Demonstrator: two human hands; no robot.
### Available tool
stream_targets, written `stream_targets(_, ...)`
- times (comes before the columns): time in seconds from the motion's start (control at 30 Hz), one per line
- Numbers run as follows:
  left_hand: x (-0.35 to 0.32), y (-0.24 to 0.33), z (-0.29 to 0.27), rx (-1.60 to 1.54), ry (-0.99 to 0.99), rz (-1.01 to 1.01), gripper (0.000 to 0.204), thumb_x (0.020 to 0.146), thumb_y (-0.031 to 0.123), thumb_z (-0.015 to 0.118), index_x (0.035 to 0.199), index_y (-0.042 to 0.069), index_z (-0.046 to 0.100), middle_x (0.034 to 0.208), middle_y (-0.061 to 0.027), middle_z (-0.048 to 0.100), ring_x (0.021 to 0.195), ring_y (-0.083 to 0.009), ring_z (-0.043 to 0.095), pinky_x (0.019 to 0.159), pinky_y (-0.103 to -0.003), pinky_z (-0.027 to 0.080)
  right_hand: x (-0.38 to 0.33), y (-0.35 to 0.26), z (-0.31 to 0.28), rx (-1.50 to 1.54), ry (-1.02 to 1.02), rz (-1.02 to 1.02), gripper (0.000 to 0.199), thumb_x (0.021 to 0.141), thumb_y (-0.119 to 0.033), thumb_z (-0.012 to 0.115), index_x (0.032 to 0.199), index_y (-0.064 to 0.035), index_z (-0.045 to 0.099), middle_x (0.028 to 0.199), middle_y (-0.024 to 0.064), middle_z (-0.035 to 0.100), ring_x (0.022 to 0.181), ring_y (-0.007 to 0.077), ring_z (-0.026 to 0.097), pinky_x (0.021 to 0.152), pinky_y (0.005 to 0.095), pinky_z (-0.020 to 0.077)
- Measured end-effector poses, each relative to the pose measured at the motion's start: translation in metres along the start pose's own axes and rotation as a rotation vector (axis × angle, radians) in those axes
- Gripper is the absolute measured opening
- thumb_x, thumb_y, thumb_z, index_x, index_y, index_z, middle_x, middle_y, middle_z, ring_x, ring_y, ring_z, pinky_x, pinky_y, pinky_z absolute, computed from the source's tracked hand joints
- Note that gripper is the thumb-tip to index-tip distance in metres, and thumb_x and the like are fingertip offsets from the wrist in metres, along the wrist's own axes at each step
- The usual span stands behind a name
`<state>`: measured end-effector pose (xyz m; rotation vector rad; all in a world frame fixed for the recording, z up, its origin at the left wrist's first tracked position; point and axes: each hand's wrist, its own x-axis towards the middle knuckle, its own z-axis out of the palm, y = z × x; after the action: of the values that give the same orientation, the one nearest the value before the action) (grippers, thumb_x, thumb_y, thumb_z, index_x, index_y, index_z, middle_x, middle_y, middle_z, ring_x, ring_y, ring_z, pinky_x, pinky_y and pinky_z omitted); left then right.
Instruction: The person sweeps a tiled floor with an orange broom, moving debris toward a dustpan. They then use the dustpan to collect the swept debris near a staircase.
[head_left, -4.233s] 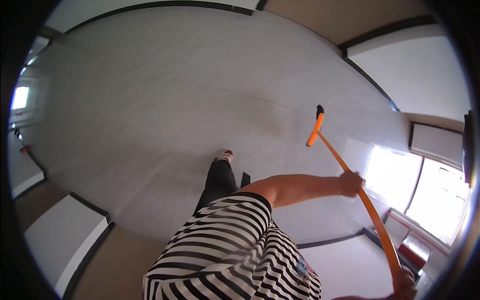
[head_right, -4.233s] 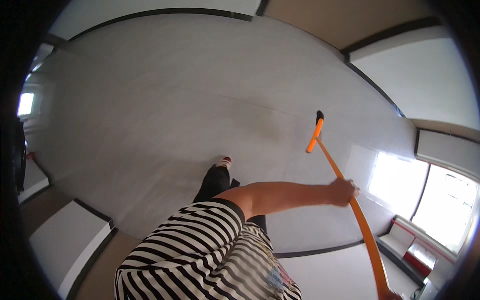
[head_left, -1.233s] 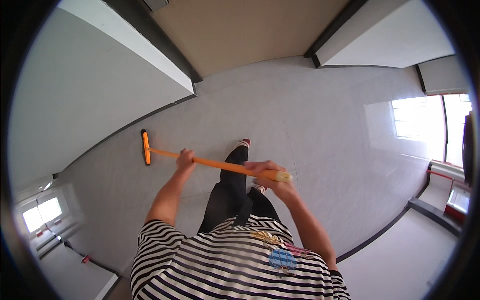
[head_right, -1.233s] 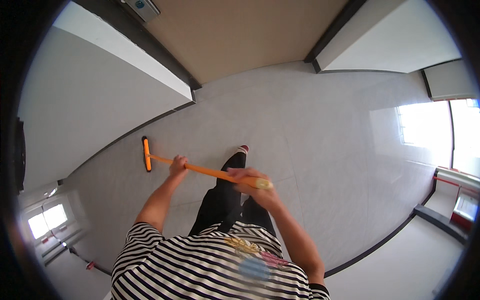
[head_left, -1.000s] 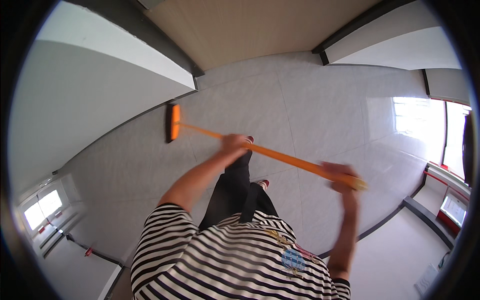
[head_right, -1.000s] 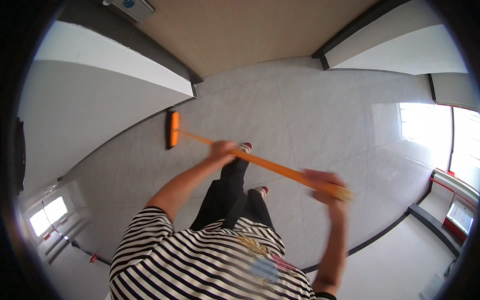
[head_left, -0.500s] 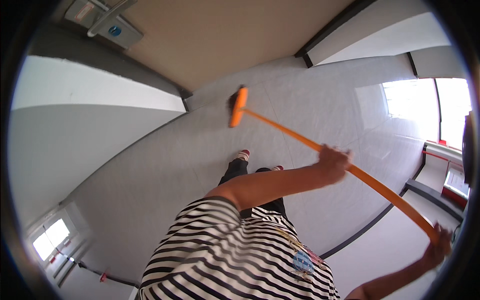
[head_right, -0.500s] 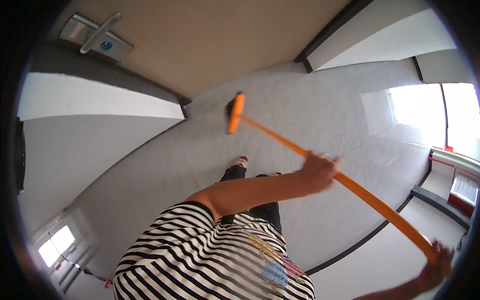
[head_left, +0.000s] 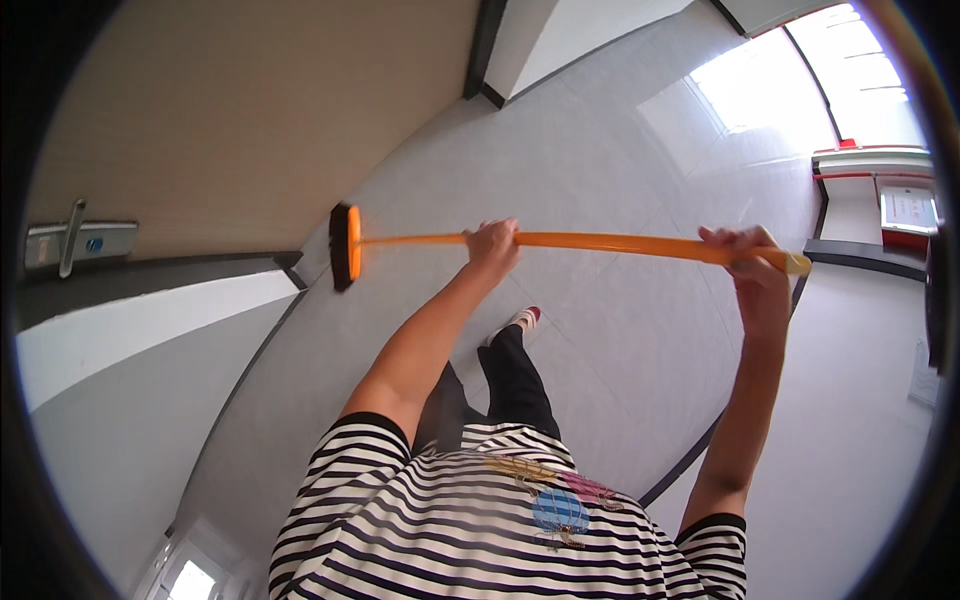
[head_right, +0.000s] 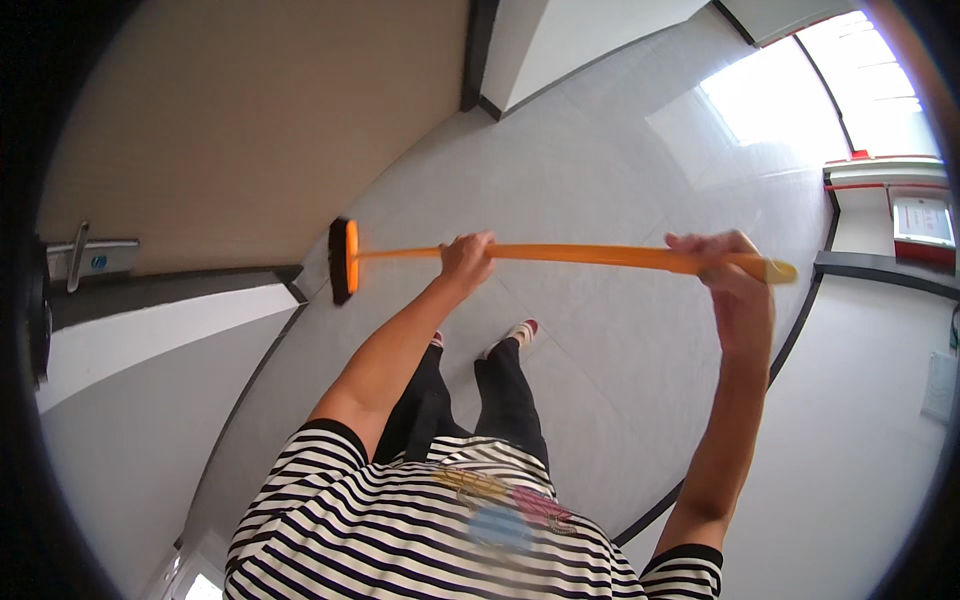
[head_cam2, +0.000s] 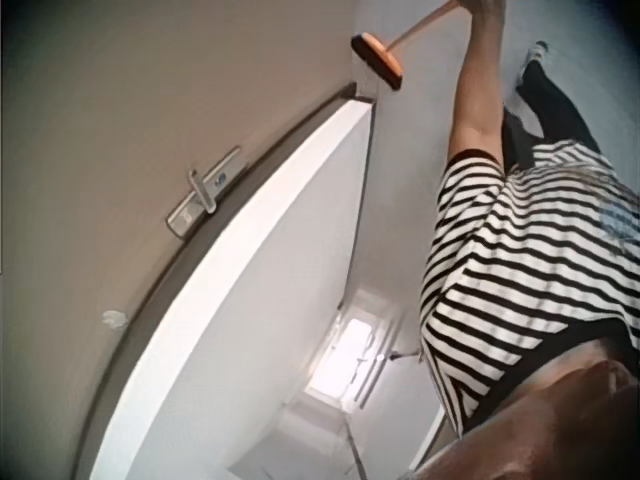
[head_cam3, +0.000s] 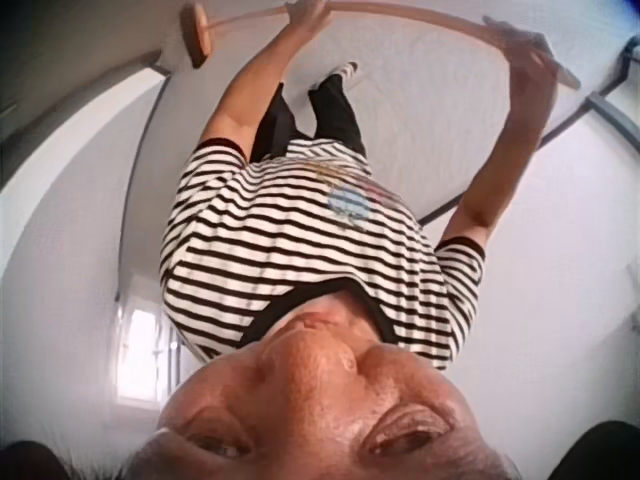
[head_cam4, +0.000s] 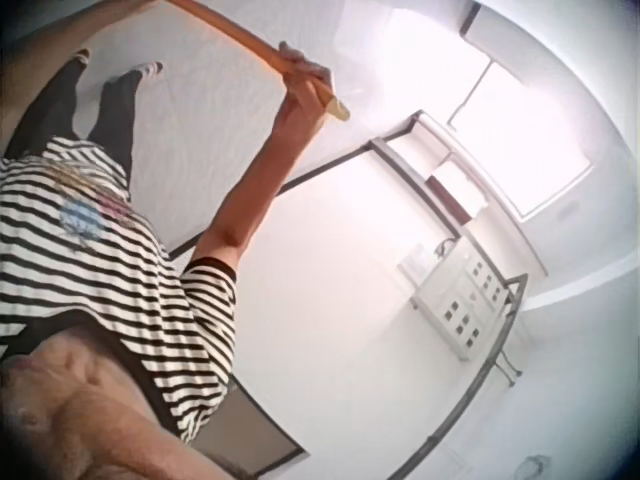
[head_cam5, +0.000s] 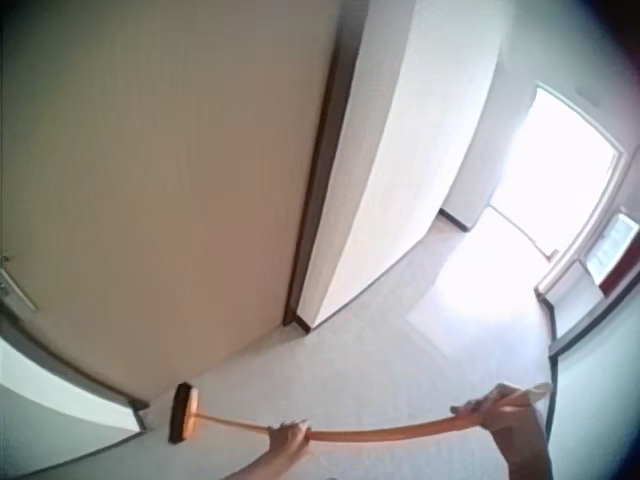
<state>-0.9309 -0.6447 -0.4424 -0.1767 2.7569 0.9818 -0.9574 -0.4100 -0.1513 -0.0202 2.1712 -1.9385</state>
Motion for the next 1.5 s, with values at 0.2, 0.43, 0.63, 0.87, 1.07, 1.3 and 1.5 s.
stream_targets(0.2,0.102,0.127,0.061,0.004,-0.104,0.326,0.012,0.073,0.008,0.053,0.082,0.015,0.056,0.079,-0.0012,0.061,0.088,-0.0243,0.055,0.075,-0.049,0.035,-0.045,-0.002,-0.091,-0.027,0.327,-0.098,0.023,0.063,0.002,0.042,0.08,-0.0032,0.056,0.088,0.0157,0.062,0.099,0.0347,0.056,0.098,0.0451,0.0348)
stream_targets(0.43,0.08,0.328,0.132,0.013,-0.551,0.663,0.024,0.075,0.009,0.051,0.093,0.02,0.063,0.096,-0.0029,0.062,0.098,-0.0227,0.057,0.088,-0.056,0.029,-0.139,-0.054,-0.164,-0.462,0.692,-0.177,0.019,0.065,-0.006,0.044,0.081,-0.0038,0.055,0.089,0.0157,0.062,0.096,0.0345,0.057,0.098,0.0495,0.0324)
stream_targets(0.63,-0.047,0.396,0.112,-0.13,-0.431,0.873,0.012,0.075,0.011,0.054,0.086,0.01,0.049,0.08,-0.0041,0.056,0.083,-0.0209,0.054,0.066,-0.042,0.035,-0.279,-0.119,-0.299,-0.08,0.818,-0.18,0.021,0.059,-0.003,0.062,0.078,-0.0069,0.053,0.075,0.009,0.049,0.09,0.0284,0.051,0.101,0.0461,0.0276)
stream_targets(0.87,-0.086,0.187,0.107,0.174,-0.692,0.385,0.023,0.063,0.008,0.059,0.085,0.009,0.051,0.078,-0.0116,0.057,0.079,-0.0319,0.056,0.064,-0.044,0.044,-0.193,0.045,-0.238,0.204,0.466,0.252,0.019,0.059,-0.001,0.047,0.077,-0.003,0.054,0.079,0.0116,0.062,0.082,0.0277,0.061,0.084,0.0446,0.0452)
stream_targets(1.07,-0.082,0.074,0.141,0.279,-0.639,0.191,0.013,0.07,0.015,0.058,0.084,0.014,0.058,0.082,-0.0094,0.059,0.084,-0.0325,0.056,0.069,-0.046,0.044,-0.126,0.111,-0.18,0.336,0.227,0.457,0.014,0.059,0.005,0.049,0.068,-0.0035,0.055,0.082,0.0114,0.063,0.092,0.0283,0.059,0.086,0.0389,0.0448)
stream_targets(1.3,0.011,0.373,0.205,-0.016,-0.502,0.618,0.008,0.07,0.009,0.054,0.078,0.011,0.052,0.072,-0.0087,0.057,0.081,-0.0292,0.055,0.063,-0.046,0.04,-0.172,-0.042,-0.339,-0.34,0.534,0.051,0.019,0.059,-0.008,0.044,0.077,-0.0061,0.05,0.085,0.0136,0.058,0.092,0.0282,0.056,0.096,0.0493,0.0357)
stream_targets(1.5,0.056,0.479,0.199,-0.173,-0.337,0.853,0.005,0.072,0.007,0.053,0.075,0.01,0.051,0.07,-0.0086,0.056,0.08,-0.0271,0.054,0.067,-0.04,0.038,-0.213,-0.078,-0.316,-0.756,0.452,-0.208,0.008,0.074,-0.01,0.052,0.08,-0.014,0.048,0.086,0.0075,0.057,0.096,0.0288,0.054,0.094,0.0468,0.0345)
